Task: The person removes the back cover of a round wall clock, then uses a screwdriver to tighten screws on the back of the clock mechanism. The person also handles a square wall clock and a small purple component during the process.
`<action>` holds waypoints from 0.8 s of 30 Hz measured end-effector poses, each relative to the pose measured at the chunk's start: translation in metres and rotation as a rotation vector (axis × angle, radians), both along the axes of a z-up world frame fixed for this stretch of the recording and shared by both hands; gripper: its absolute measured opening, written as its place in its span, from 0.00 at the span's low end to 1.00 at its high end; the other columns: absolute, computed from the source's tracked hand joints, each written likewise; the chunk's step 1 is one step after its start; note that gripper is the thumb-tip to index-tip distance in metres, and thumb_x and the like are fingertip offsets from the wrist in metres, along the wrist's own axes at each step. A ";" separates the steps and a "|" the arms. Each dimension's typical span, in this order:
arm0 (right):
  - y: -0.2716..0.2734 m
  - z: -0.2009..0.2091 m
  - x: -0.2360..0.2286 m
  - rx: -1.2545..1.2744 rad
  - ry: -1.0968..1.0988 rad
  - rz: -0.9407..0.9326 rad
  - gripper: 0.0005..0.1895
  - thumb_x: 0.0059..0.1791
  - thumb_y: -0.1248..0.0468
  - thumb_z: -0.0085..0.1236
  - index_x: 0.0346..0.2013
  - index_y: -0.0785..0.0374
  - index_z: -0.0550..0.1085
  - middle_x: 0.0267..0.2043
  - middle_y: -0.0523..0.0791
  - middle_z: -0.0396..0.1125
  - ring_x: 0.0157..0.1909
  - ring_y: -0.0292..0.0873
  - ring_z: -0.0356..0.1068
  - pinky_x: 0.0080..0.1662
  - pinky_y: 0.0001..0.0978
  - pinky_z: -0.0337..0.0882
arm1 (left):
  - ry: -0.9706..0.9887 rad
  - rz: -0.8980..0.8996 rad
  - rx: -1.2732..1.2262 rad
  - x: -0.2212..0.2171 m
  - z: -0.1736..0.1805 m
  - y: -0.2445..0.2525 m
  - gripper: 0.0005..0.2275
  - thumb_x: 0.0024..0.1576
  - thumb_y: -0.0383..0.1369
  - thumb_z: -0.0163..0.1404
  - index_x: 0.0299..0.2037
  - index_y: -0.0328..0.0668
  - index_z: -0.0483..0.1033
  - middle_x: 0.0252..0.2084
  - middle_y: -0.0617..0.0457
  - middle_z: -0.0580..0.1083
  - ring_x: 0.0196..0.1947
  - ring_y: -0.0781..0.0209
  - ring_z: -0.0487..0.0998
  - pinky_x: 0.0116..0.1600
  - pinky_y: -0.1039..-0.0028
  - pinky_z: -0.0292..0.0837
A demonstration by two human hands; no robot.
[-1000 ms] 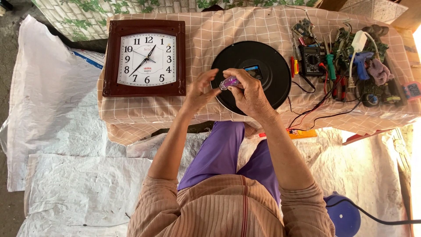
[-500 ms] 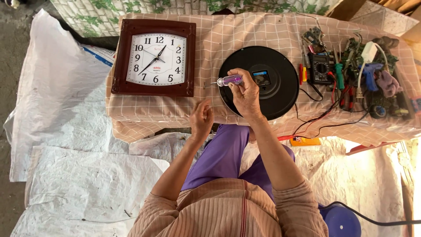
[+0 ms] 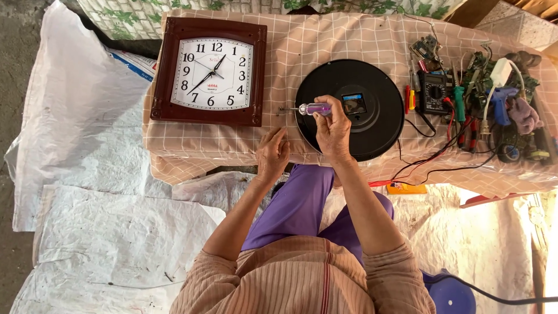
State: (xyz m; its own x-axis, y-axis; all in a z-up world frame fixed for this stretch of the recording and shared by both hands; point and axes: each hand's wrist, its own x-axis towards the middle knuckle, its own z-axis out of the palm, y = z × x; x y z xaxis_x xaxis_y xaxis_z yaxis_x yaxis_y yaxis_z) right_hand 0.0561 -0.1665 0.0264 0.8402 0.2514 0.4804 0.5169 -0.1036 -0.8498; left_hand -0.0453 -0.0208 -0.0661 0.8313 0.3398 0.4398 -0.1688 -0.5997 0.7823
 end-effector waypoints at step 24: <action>-0.014 0.036 -0.025 -0.144 -0.047 0.206 0.15 0.54 0.75 0.52 0.56 0.62 0.71 0.55 0.53 0.69 0.61 0.58 0.68 0.53 0.50 0.76 | 0.260 0.034 0.466 0.045 -0.005 0.007 0.24 0.52 0.32 0.50 0.62 0.40 0.70 0.62 0.48 0.67 0.51 0.45 0.72 0.43 0.63 0.81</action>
